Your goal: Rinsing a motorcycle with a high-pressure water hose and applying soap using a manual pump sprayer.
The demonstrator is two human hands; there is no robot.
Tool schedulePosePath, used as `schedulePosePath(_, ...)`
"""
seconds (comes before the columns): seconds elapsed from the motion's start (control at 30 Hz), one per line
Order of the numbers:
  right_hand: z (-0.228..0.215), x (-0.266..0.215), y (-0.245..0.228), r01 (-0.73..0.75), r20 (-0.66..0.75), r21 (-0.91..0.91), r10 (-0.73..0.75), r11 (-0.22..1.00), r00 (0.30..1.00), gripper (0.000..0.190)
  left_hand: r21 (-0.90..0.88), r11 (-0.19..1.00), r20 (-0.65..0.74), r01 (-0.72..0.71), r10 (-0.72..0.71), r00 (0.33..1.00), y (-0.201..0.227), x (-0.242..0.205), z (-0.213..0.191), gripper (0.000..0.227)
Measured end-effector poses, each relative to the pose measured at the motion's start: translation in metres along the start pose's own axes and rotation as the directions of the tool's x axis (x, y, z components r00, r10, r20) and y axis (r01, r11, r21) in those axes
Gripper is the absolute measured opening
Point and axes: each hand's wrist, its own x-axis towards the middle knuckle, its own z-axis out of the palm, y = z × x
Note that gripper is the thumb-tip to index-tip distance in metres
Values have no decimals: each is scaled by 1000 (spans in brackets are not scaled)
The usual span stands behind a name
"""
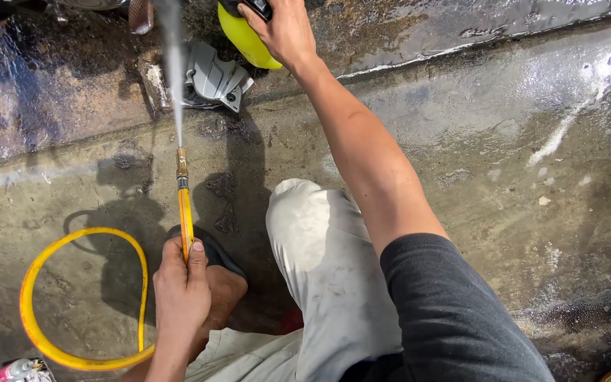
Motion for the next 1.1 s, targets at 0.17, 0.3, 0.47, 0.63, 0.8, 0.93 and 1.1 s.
schedulePosePath(0.17,-34,-4,-16,-31,163,22,27,999,986,38,-46,999,-3,22,-22,1000,5,0,-5,26)
schedulePosePath(0.3,-35,-20,-12,-96,194,-56,105,994,975,66,-91,995,-26,31,-33,999,-7,3,-8,25)
schedulePosePath(0.47,-76,-52,-69,-27,235,-45,37,999,971,66,-149,987,-47,66,-74,996,-30,8,-35,23)
schedulePosePath(0.63,-104,-35,-170,-148,360,-52,157,988,920,71,-39,993,-77,112,-114,990,-95,34,-69,33)
schedulePosePath(0.8,-111,2,-234,-226,150,-54,232,973,961,68,-134,966,-67,221,-232,971,-141,53,-148,37)
schedulePosePath(0.93,-101,41,-262,-256,68,-129,266,958,962,69,-238,937,-74,256,-280,957,-197,53,-182,40)
schedulePosePath(1.1,-118,71,-298,-470,-13,-237,481,850,877,71,-374,847,19,378,-400,916,-194,12,-260,39)
